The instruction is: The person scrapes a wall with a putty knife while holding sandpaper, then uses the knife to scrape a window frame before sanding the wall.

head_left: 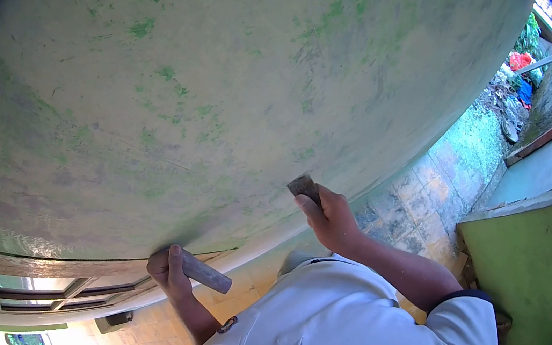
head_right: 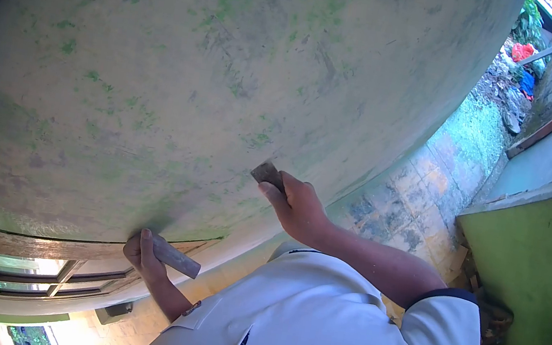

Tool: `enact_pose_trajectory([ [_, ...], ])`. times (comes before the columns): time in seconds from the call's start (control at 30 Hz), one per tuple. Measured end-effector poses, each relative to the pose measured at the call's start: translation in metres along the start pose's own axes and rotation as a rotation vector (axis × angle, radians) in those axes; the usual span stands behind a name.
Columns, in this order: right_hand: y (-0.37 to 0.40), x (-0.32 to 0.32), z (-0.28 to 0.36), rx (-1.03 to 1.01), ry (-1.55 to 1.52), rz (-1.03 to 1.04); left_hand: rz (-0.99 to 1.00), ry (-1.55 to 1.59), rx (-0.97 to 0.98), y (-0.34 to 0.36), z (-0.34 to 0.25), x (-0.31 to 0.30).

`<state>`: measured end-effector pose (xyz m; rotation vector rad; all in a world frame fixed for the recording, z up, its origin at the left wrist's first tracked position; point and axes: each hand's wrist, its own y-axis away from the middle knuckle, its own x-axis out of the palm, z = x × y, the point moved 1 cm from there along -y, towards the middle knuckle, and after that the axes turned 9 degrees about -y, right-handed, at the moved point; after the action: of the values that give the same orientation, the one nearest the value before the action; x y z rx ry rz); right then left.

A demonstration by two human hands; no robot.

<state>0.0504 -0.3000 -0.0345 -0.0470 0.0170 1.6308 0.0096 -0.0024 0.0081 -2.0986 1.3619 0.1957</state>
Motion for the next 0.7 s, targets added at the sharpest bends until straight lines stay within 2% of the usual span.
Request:
enact_pose_trajectory([
  [0.1,0.008,-0.006,-0.003,0.021,-0.028,-0.033,0.000,0.007,0.004,-0.001,-0.003,0.001],
  [0.17,0.022,-0.010,-0.016,-0.031,0.069,-0.010,-0.006,-0.006,0.006,0.000,-0.005,0.001],
  [0.27,0.031,-0.006,-0.037,0.009,0.146,0.048,0.003,-0.007,0.020,0.000,-0.001,0.000],
  [0.37,-0.004,0.005,-0.006,-0.097,0.047,-0.030,-0.002,0.000,-0.007,0.000,0.003,0.000],
  [0.47,0.005,0.006,-0.006,-0.001,-0.008,-0.003,0.002,-0.011,0.023,-0.001,-0.004,0.001],
  [0.7,0.021,0.002,-0.029,-0.021,0.085,0.025,0.003,0.023,0.024,-0.001,0.000,0.001],
])
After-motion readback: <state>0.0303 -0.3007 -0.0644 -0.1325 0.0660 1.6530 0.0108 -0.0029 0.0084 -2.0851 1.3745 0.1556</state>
